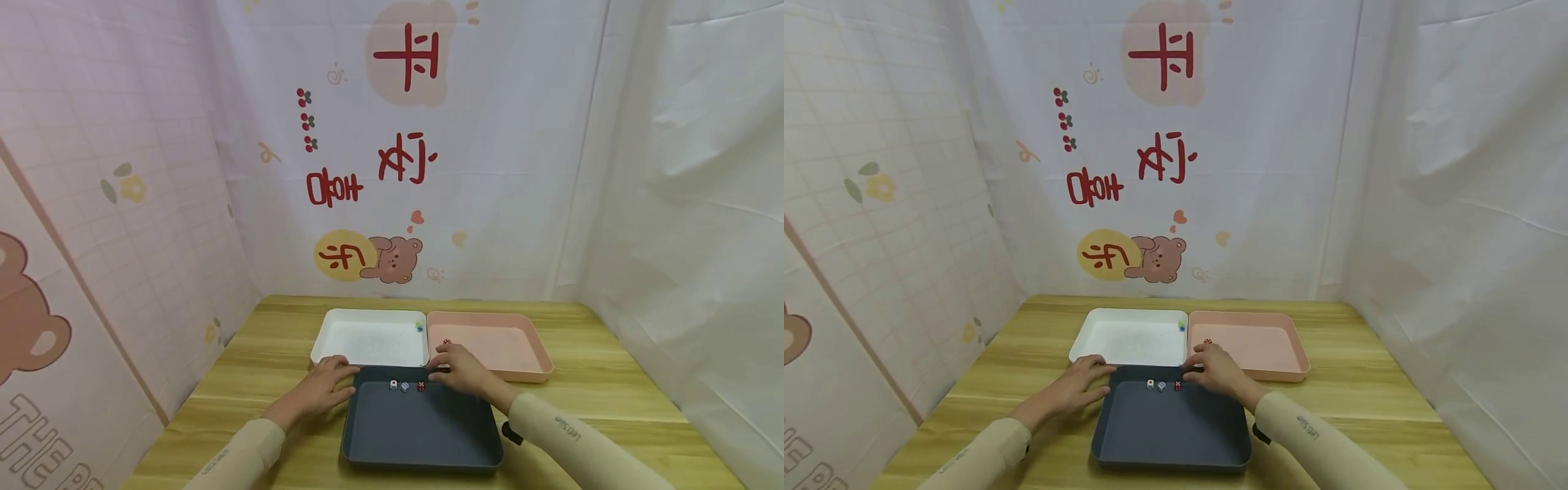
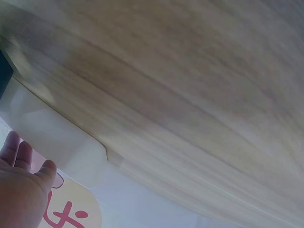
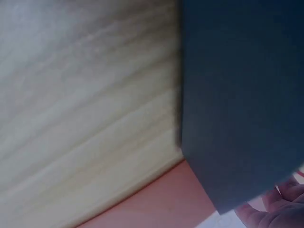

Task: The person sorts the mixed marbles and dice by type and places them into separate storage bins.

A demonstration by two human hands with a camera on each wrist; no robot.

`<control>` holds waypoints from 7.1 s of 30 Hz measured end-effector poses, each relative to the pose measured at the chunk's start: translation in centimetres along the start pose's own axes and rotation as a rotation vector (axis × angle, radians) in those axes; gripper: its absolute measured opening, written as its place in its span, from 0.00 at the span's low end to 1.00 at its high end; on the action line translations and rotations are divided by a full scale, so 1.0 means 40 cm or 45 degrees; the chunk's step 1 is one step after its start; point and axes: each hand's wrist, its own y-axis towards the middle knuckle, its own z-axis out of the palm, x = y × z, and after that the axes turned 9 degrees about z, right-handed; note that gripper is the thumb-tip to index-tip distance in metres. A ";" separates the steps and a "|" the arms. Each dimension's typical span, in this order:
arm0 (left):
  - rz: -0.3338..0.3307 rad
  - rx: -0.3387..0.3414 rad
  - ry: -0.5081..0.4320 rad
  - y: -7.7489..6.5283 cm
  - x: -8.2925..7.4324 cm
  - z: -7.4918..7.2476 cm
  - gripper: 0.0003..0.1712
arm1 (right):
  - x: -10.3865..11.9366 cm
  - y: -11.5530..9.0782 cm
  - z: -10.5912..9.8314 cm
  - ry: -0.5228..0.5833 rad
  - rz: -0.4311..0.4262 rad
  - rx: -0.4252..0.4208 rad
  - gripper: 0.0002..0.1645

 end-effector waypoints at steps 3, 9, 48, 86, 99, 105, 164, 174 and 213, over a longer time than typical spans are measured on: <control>-0.021 0.024 -0.004 0.001 0.001 -0.003 0.24 | 0.002 0.003 0.012 -0.066 -0.023 -0.006 0.10; -0.022 0.021 -0.023 0.000 0.003 -0.001 0.25 | 0.003 -0.005 0.042 -0.187 -0.063 -0.009 0.11; -0.023 0.042 -0.041 -0.005 -0.001 -0.003 0.25 | 0.012 -0.022 0.077 -0.301 0.063 -0.134 0.09; -0.031 0.024 -0.043 -0.003 0.000 -0.005 0.25 | -0.070 -0.037 -0.062 0.016 0.174 -0.309 0.05; -0.029 0.027 -0.042 -0.004 0.008 -0.002 0.25 | -0.137 -0.042 -0.102 -0.006 0.288 -0.322 0.09; -0.026 0.027 -0.032 -0.004 0.005 -0.004 0.25 | -0.162 -0.046 -0.116 0.007 0.360 -0.308 0.10; -0.033 0.032 -0.032 0.002 -0.002 -0.009 0.24 | -0.137 0.023 -0.099 -0.022 0.381 -0.312 0.13; -0.027 0.025 -0.030 0.002 -0.001 -0.003 0.24 | -0.054 0.037 -0.087 -0.027 0.254 -0.271 0.12; -0.017 0.005 -0.041 -0.003 0.002 -0.003 0.24 | 0.126 0.061 0.082 -0.932 -0.294 -0.021 0.12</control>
